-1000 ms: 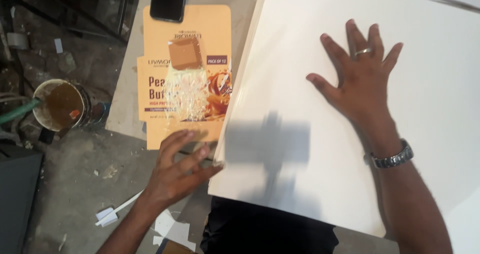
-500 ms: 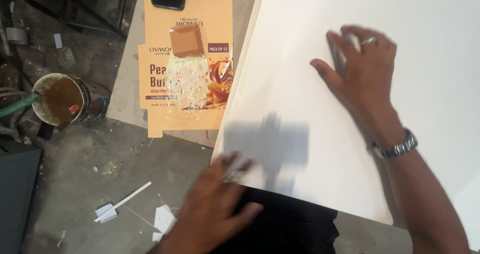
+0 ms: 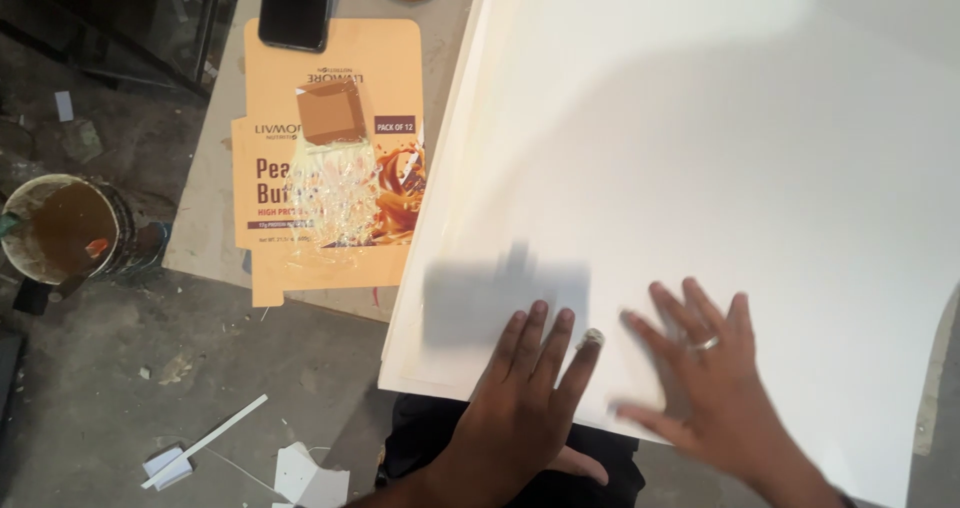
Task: The person organizes large sheets of white paper on a workspace, aligning them one at a time and flipping through a stack.
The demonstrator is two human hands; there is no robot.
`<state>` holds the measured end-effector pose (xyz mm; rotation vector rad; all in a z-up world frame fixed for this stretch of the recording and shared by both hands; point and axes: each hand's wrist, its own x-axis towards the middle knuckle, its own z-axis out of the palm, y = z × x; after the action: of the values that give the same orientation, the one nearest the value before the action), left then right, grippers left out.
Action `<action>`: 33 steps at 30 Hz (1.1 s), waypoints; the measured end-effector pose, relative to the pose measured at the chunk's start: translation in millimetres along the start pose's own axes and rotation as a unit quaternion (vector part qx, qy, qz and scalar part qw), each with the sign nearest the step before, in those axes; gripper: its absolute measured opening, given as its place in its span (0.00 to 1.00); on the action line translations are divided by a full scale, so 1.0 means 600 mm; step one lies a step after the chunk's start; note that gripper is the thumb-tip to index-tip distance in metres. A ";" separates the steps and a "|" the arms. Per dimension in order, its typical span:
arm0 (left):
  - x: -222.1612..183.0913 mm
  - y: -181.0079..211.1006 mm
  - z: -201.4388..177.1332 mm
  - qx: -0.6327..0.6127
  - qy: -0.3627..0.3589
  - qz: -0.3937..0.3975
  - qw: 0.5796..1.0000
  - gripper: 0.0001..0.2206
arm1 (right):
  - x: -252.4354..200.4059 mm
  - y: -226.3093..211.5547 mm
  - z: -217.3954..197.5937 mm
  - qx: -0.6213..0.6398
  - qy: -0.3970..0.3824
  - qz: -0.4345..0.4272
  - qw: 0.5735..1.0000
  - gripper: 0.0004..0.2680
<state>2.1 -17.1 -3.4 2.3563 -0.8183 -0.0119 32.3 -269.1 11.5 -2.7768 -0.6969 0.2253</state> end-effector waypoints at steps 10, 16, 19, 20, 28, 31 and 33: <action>-0.001 -0.008 0.015 -0.031 0.045 -0.006 0.998 0.56 | 0.014 -0.003 0.006 -0.034 -0.050 -0.056 0.997 0.44; -0.008 -0.007 0.012 -0.028 0.065 0.003 0.997 0.52 | 0.027 -0.001 -0.003 -0.056 -0.089 -0.053 0.993 0.44; -0.018 -0.006 0.017 -0.067 0.103 0.026 0.992 0.46 | 0.019 0.039 0.019 -0.122 -0.047 -0.118 0.984 0.44; -0.024 -0.004 0.018 -0.065 0.106 0.028 0.992 0.46 | 0.029 0.047 0.015 -0.125 -0.045 -0.118 0.984 0.44; -0.041 -0.012 0.056 -0.035 0.149 0.087 0.984 0.29 | 0.178 0.116 -0.054 -0.067 -0.122 0.009 0.990 0.29; -0.007 -0.021 0.040 -0.020 0.082 0.057 0.995 0.29 | 0.260 0.146 -0.081 -0.020 -0.009 0.013 1.000 0.21; 0.000 -0.026 0.046 0.004 0.066 0.066 0.996 0.30 | 0.317 0.166 -0.086 -0.045 0.013 0.021 0.999 0.19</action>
<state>5.0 -23.0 -34.3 2.2792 -0.9075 0.2001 253.0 -273.2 15.3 -2.8764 -0.6570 0.1696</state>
